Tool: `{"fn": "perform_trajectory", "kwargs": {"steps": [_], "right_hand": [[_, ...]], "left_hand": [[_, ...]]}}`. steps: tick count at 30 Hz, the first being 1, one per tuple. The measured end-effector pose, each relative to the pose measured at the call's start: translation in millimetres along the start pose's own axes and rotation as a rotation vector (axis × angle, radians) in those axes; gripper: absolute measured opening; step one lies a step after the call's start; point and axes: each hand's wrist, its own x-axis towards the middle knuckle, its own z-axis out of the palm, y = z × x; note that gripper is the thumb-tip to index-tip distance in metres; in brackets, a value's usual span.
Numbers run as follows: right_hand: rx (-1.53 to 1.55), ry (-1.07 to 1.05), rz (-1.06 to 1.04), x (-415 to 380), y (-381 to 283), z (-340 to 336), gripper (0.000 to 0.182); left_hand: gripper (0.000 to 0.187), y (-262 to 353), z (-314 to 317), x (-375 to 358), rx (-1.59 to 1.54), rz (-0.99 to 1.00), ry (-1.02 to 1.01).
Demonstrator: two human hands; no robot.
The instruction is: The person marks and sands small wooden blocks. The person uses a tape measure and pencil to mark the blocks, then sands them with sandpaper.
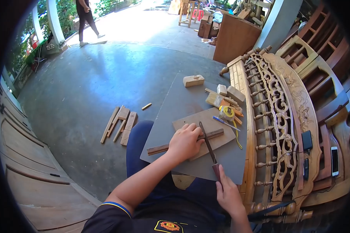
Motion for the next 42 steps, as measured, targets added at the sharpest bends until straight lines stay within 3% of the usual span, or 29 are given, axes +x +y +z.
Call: {"fn": "perform_trajectory", "kwargs": {"steps": [10, 19, 25, 34, 37, 42], "right_hand": [[-0.157, -0.051, -0.007, 49.7, 3.5, 10.0, 0.067], [-0.255, -0.07, 0.059, -0.2, -0.9, -7.7, 0.067], [-0.186, 0.005, -0.027, 52.4, 5.3, 15.4, 0.066], [-0.108, -0.096, 0.137, -5.3, -11.8, -12.4, 0.065], [-0.109, 0.009, -0.026, 16.2, 2.1, 1.6, 0.067], [-0.115, -0.036, 0.038, 46.3, -1.1, 9.7, 0.068]], "left_hand": [[0.024, -2.2, -0.8, 0.3, 0.018, 0.002, -0.021], [0.024, -3.5, 2.0, -0.6, 0.034, 0.004, -0.04], [0.024, -2.3, -0.9, 0.1, 0.02, 0.007, -0.041], [0.025, -4.2, 0.5, 0.5, 0.024, 0.001, -0.048], [0.025, -3.7, -1.6, 2.2, 0.018, 0.02, -0.062], [0.026, -2.5, -1.3, 0.1, 0.02, -0.009, -0.051]]}}
